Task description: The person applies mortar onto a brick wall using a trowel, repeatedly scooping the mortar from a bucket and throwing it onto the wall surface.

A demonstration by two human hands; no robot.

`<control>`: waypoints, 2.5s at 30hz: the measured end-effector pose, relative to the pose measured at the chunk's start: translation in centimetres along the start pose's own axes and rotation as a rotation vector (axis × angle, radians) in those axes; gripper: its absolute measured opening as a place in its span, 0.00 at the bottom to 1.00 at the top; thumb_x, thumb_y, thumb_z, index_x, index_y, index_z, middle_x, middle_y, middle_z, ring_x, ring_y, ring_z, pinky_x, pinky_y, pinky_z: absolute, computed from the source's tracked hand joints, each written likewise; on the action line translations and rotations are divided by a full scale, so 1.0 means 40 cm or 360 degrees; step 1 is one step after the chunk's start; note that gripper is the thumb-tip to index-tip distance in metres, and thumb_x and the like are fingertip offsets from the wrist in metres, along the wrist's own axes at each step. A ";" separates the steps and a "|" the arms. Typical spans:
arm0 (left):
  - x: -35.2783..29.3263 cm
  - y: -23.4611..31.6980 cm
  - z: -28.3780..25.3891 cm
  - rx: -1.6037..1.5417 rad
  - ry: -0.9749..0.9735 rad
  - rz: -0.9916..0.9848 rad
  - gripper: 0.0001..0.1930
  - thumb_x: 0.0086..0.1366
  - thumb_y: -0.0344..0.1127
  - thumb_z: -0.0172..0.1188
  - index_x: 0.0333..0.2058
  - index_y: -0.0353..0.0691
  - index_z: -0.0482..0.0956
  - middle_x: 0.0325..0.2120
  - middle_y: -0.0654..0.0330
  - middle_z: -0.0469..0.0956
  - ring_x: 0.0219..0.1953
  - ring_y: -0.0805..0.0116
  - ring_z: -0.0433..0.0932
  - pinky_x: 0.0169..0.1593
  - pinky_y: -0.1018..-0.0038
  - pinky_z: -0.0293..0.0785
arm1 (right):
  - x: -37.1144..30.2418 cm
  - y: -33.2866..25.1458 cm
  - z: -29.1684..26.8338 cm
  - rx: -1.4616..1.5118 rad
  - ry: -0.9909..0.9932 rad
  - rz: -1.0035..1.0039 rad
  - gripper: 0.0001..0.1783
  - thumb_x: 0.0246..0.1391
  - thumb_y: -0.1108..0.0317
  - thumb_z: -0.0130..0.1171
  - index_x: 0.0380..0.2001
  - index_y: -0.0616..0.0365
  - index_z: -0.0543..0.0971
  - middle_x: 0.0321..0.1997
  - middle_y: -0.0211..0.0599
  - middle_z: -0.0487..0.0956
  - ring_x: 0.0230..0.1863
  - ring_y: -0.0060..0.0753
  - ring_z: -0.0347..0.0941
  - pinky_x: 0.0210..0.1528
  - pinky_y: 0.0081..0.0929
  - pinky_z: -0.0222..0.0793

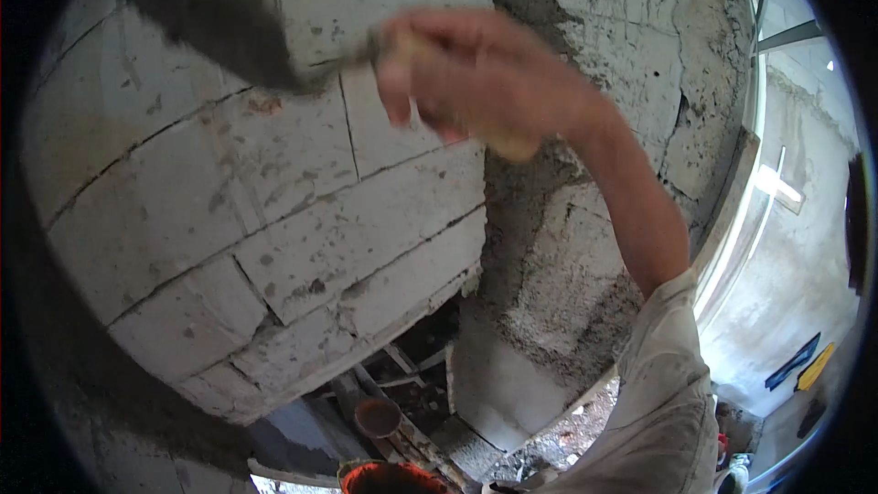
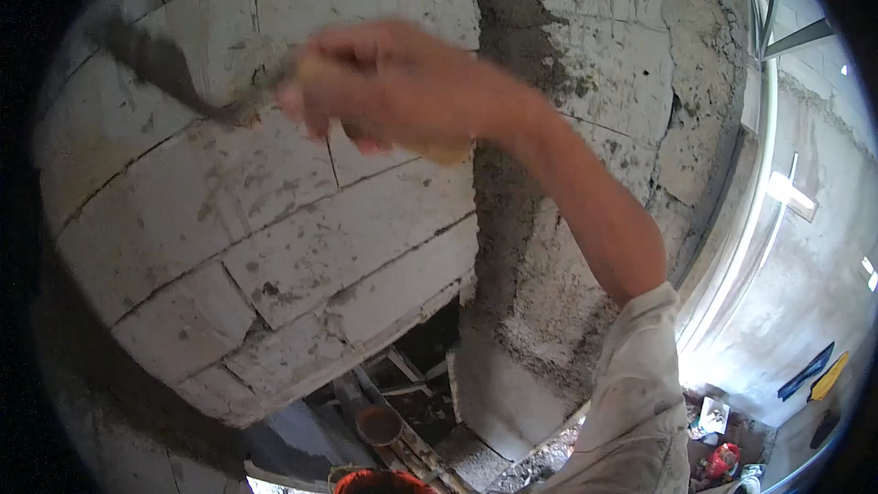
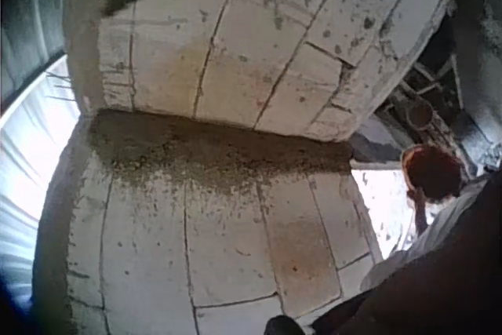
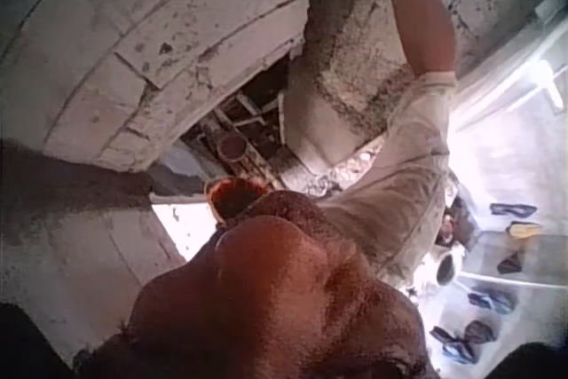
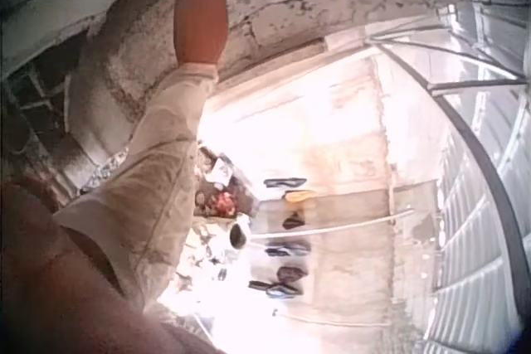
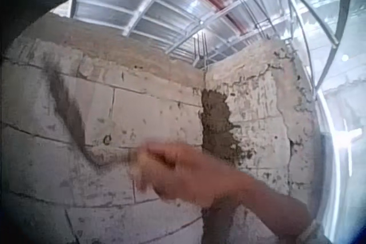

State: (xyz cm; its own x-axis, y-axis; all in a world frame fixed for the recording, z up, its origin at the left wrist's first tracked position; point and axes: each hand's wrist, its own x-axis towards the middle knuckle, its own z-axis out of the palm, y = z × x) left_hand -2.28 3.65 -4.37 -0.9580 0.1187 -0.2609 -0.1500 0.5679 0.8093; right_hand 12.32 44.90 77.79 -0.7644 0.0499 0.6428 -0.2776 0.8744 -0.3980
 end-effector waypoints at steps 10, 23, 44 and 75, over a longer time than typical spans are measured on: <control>0.040 -0.138 -0.068 0.0448 0.0378 0.0840 0.25 0.53 0.56 0.62 0.27 0.37 0.70 0.19 0.56 0.69 0.24 0.58 0.68 0.28 0.61 0.68 | -0.259 0.408 -0.373 -0.0380 0.1129 0.0809 0.27 0.57 0.51 0.55 0.52 0.60 0.71 0.47 0.37 0.74 0.45 0.29 0.72 0.41 0.26 0.72; 0.146 0.011 0.026 0.0351 -0.0266 -0.0076 0.45 0.52 0.45 0.64 0.59 0.24 0.50 0.56 0.36 0.58 0.58 0.45 0.59 0.61 0.58 0.58 | -1.036 0.194 0.415 -0.0383 0.0047 0.1932 0.22 0.50 0.70 0.57 0.51 0.54 0.71 0.47 0.43 0.76 0.42 0.39 0.76 0.45 0.31 0.72; -0.138 0.441 0.032 0.0616 -0.0469 0.0432 0.11 0.42 0.35 0.58 0.22 0.39 0.66 0.17 0.56 0.69 0.21 0.56 0.72 0.27 0.60 0.67 | -1.422 0.184 1.277 0.0167 -0.1057 0.1636 0.16 0.52 0.56 0.53 0.43 0.48 0.76 0.34 0.43 0.79 0.34 0.47 0.78 0.33 0.42 0.74; -0.014 0.063 -0.225 0.0056 -0.0104 -0.0499 0.33 0.48 0.35 0.56 0.54 0.27 0.61 0.35 0.51 0.72 0.28 0.65 0.70 0.33 0.69 0.72 | -0.509 0.432 0.328 0.1264 -0.0235 0.1574 0.22 0.50 0.66 0.62 0.49 0.57 0.74 0.30 0.32 0.77 0.29 0.26 0.72 0.29 0.25 0.71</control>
State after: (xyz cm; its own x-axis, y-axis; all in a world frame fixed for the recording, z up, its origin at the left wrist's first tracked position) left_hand -4.31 -2.31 2.56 -0.8486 -0.0150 -0.5288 -0.4256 0.6129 0.6657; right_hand 15.45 52.68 49.24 -0.8865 0.4133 -0.2080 0.2130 -0.0344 -0.9764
